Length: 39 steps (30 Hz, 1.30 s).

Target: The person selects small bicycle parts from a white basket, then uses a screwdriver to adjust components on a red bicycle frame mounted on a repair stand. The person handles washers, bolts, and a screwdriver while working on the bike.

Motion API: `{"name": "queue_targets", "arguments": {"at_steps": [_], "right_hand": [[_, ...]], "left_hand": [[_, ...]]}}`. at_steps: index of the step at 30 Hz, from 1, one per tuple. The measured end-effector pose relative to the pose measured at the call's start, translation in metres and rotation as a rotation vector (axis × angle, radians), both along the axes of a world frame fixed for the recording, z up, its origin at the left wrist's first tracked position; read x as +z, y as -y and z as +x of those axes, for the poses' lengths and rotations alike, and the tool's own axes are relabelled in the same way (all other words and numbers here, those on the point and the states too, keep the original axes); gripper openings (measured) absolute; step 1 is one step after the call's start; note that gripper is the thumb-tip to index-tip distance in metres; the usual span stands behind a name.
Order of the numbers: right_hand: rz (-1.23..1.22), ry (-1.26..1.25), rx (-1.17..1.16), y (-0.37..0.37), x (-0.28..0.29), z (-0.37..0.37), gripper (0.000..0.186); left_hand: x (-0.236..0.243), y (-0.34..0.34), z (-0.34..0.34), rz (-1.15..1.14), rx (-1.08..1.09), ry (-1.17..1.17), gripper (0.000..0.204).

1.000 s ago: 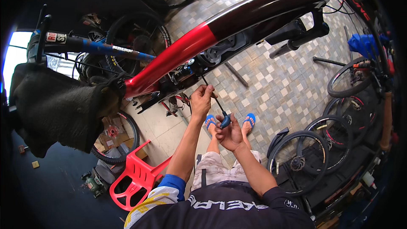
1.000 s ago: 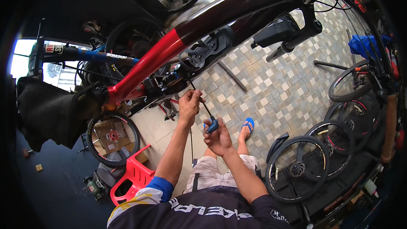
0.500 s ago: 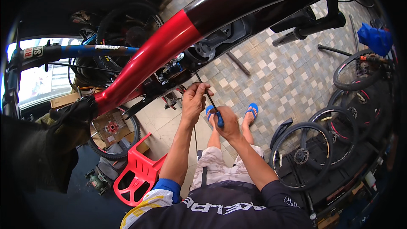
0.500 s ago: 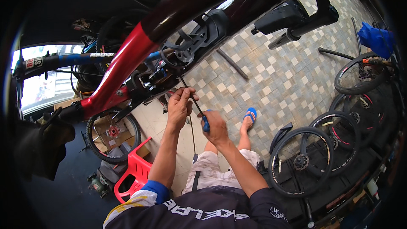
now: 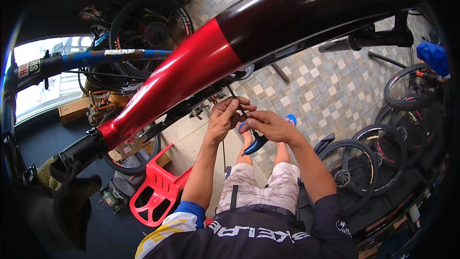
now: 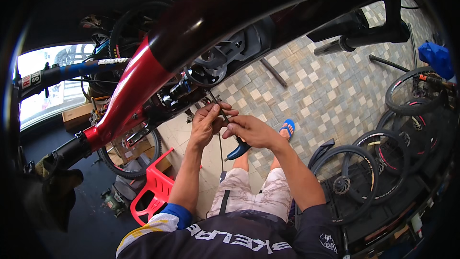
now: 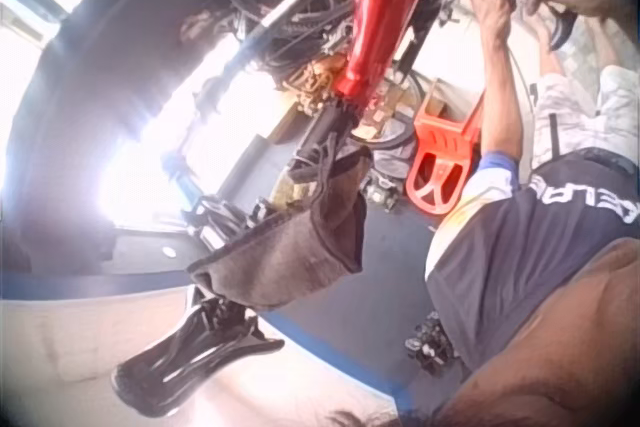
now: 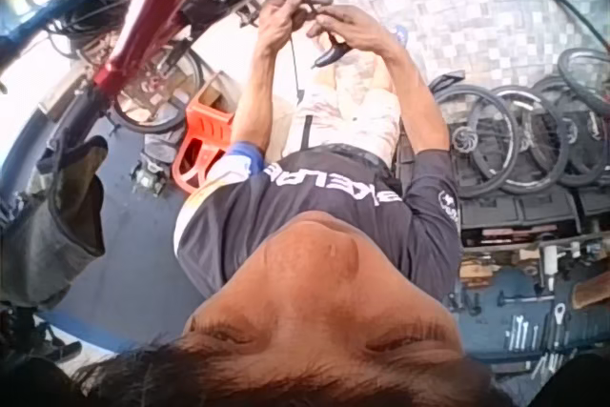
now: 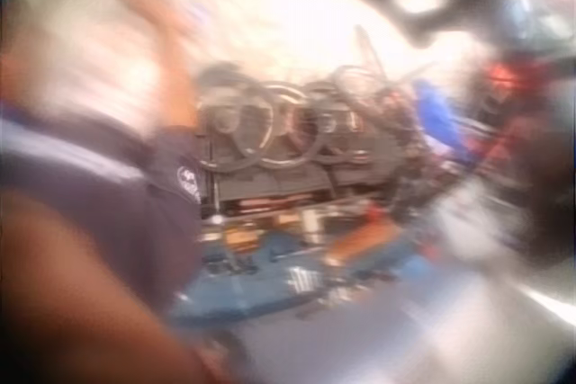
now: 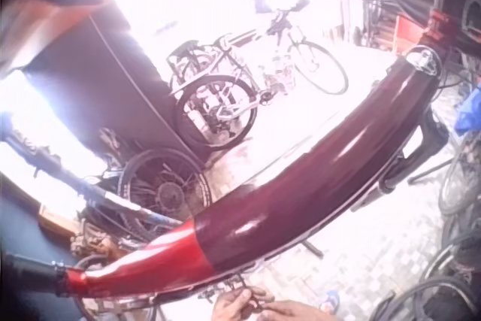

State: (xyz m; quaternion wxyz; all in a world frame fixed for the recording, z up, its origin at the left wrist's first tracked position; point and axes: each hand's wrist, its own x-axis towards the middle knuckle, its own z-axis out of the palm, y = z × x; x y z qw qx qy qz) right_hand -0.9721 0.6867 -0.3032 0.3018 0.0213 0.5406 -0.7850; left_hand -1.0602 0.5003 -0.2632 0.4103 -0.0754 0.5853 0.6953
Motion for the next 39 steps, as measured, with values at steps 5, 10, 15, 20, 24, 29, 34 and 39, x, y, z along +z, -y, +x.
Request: {"name": "queue_targets", "arguments": {"at_steps": [5,10,15,20,24,29,34,39], "right_hand": [[-0.148,0.174,0.004,-0.001,0.010,-0.020,0.024],[0.225,0.137,-0.032,0.001,0.025,-0.026,0.023],[0.421,0.156,0.049,0.000,0.046,-0.034,0.024],[0.208,0.149,0.042,-0.004,0.031,-0.030,0.025],[-0.080,0.190,0.088,-0.015,0.030,-0.035,0.027],[-0.074,0.183,0.110,-0.014,0.028,-0.039,0.020],[0.021,0.159,0.013,-0.006,0.021,-0.033,0.015],[0.303,0.086,-0.003,-0.002,0.031,-0.034,0.020]], "left_hand": [[0.007,-0.003,-0.003,-0.018,0.058,-0.049,0.039],[0.001,-0.017,0.006,-0.173,0.342,-0.082,0.027],[-0.015,-0.004,0.013,-0.234,0.405,-0.074,0.022],[-0.019,-0.004,0.016,-0.271,0.346,-0.191,0.021],[-0.021,0.004,0.015,-0.166,0.278,-0.096,0.022],[-0.017,0.012,0.012,-0.025,0.268,0.036,0.027],[-0.015,0.006,0.013,-0.063,0.244,-0.013,0.028],[-0.013,0.002,0.012,-0.131,0.224,-0.072,0.027]]}}
